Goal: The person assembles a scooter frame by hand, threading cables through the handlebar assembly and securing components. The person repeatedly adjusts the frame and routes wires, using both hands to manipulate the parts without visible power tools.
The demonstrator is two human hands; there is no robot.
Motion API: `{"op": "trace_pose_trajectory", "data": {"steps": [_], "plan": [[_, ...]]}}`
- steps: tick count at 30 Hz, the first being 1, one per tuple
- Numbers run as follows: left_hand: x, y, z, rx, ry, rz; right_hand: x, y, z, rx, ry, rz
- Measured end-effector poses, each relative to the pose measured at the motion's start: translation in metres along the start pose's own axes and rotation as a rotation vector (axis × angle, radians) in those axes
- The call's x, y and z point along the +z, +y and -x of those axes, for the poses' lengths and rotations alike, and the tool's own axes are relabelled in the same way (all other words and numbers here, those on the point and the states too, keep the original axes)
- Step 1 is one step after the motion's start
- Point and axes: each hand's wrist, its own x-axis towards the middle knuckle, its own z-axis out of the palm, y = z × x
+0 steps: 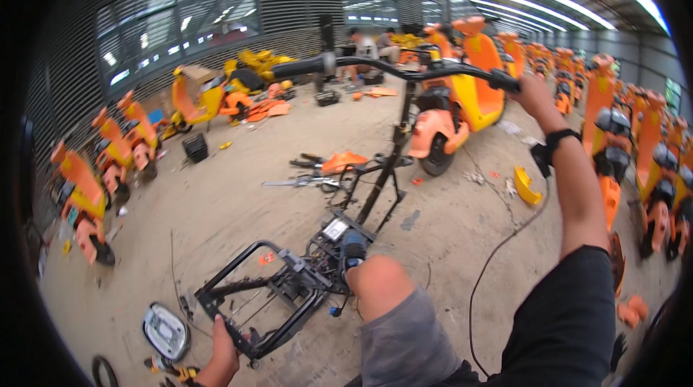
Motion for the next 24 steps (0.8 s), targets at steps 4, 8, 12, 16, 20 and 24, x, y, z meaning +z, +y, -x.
{"op": "trace_pose_trajectory", "data": {"steps": [4,8,12,16,20,24], "plan": [[0.021,-0.014,-0.006,0.14,0.068,0.027,-0.024,0.01,0.019,-0.124,-0.159,0.078],[0.05,0.011,0.014,0.092,0.054,0.021,-0.036,-0.017,0.045,-0.115,-0.076,0.088],[0.049,0.029,0.006,0.199,0.035,0.022,-0.033,-0.068,0.035,-0.147,-0.189,0.064],[0.042,0.046,-0.013,0.45,0.116,-0.146,-0.014,-0.137,0.003,-0.079,-0.176,0.073],[0.059,0.073,-0.018,0.48,0.07,-0.164,0.005,-0.178,-0.029,-0.194,-0.127,0.157],[0.072,0.082,-0.009,0.456,0.0,-0.13,0.028,-0.182,-0.071,-0.268,-0.062,0.227]]}}
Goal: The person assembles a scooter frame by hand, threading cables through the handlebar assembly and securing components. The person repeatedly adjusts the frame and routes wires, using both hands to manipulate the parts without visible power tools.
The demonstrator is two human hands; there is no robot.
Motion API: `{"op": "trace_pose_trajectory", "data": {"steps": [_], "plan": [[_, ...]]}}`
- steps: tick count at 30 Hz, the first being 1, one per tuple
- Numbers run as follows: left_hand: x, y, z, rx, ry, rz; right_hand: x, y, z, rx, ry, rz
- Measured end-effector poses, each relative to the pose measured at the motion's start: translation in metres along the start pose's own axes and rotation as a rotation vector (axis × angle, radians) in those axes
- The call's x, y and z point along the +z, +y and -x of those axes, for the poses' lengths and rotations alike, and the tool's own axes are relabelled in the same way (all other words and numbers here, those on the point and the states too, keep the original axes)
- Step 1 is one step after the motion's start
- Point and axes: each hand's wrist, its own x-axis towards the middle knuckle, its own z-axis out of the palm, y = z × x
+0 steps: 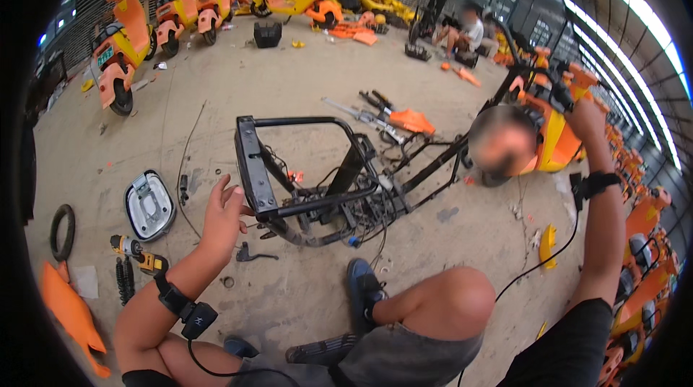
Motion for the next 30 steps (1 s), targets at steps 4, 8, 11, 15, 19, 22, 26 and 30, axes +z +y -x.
{"op": "trace_pose_trajectory", "data": {"steps": [4,8,11,15,19,22,26,30], "plan": [[-0.03,-0.015,-0.006,-0.215,0.028,0.147,-0.011,-0.023,-0.013,0.016,-0.024,-0.054],[-0.018,0.008,-0.01,-0.324,0.0,0.256,-0.01,0.02,-0.005,0.103,-0.059,-0.053],[-0.006,0.045,-0.009,-0.315,-0.073,0.033,0.026,0.041,0.012,0.094,-0.065,-0.029],[-0.002,0.082,-0.003,-0.39,-0.13,-0.292,0.015,0.01,0.023,0.087,-0.069,-0.116],[0.014,0.071,-0.007,-0.355,-0.066,-0.276,0.014,0.006,0.021,0.012,0.044,-0.119],[0.02,0.039,-0.011,-0.117,0.085,-0.186,0.008,0.006,0.013,0.033,-0.03,-0.185],[0.049,0.044,-0.008,-0.158,0.124,-0.094,-0.005,0.025,0.023,0.068,0.043,-0.197],[0.049,0.027,-0.015,-0.107,0.131,-0.067,-0.071,0.024,0.03,-0.096,0.093,-0.124]]}}
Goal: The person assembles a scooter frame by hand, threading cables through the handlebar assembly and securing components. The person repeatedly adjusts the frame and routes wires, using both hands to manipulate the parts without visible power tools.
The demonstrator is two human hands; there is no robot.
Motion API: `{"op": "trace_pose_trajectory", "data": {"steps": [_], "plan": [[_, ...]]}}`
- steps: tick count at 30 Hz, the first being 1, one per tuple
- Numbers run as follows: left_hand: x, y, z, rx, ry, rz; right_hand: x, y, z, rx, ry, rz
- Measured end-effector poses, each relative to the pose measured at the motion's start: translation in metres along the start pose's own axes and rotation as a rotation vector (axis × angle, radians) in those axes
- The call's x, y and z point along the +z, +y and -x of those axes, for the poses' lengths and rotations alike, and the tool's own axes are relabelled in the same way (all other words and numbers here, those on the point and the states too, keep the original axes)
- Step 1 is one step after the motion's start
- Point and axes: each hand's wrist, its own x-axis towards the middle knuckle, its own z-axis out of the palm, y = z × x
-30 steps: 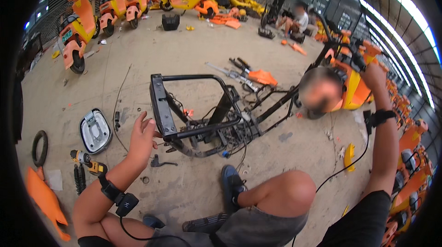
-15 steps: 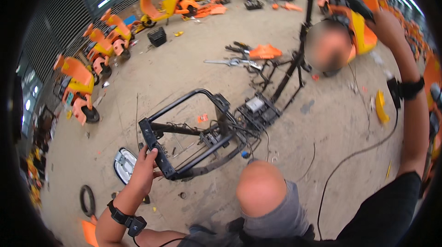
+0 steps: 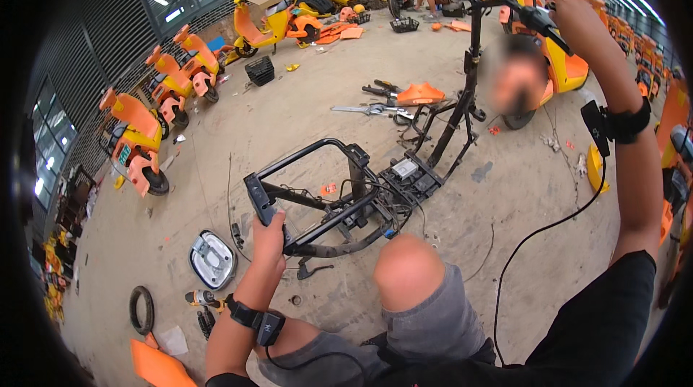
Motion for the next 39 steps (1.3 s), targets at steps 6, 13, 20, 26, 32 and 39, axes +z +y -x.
{"op": "trace_pose_trajectory", "data": {"steps": [6,13,20,26,32,39], "plan": [[-0.008,0.029,0.018,-0.047,0.091,0.183,-0.161,-0.116,-0.006,-0.246,-0.037,-0.621],[-0.011,0.001,0.007,-0.065,0.129,0.178,-0.185,-0.28,-0.011,-0.54,0.114,-1.084],[-0.067,0.018,0.064,-0.207,0.172,0.164,-0.06,-0.442,0.026,-0.757,-0.177,-1.609],[-0.106,0.054,0.113,-0.286,0.35,0.214,-0.035,-0.462,0.016,-0.837,-0.583,-1.819],[-0.054,0.086,0.107,-0.182,0.392,0.081,0.0,-0.472,0.006,-0.869,-0.726,-1.799],[-0.036,0.056,0.052,-0.285,0.293,0.047,0.029,-0.514,-0.012,-0.935,-0.636,-1.649]]}}
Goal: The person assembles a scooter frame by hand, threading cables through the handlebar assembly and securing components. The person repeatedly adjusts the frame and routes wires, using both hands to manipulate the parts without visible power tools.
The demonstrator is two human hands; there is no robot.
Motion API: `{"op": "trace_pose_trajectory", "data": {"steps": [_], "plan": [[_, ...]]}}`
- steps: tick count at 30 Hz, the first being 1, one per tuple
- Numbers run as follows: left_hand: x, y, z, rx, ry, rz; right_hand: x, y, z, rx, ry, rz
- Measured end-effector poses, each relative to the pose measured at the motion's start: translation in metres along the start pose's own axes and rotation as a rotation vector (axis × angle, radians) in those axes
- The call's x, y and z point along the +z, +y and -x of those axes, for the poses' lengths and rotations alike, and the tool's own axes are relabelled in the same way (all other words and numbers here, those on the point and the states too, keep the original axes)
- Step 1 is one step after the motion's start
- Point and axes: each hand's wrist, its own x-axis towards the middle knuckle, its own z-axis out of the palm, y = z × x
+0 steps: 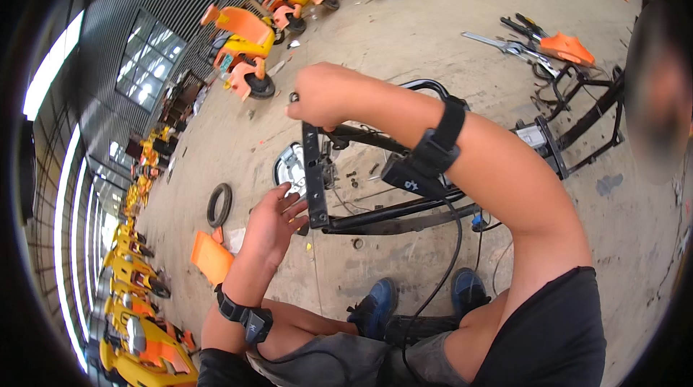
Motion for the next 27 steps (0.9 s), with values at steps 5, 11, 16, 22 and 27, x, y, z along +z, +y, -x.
{"op": "trace_pose_trajectory", "data": {"steps": [5,11,16,22,27], "plan": [[0.013,0.001,-0.049,-0.111,-0.143,-0.016,0.002,0.006,-0.002,-0.082,0.022,0.032],[0.03,0.004,-0.076,-0.131,-0.32,0.115,0.007,0.0,0.0,-0.015,-0.038,-0.152],[0.049,0.006,-0.075,-0.223,-0.246,0.204,0.026,0.022,-0.007,-0.057,0.073,-0.076],[0.046,0.011,-0.078,-0.221,-0.275,0.205,0.006,0.025,-0.008,0.038,-0.097,-0.358],[0.039,0.001,-0.082,-0.246,-0.305,0.285,0.023,0.035,-0.02,-0.067,0.17,-0.149]]}}
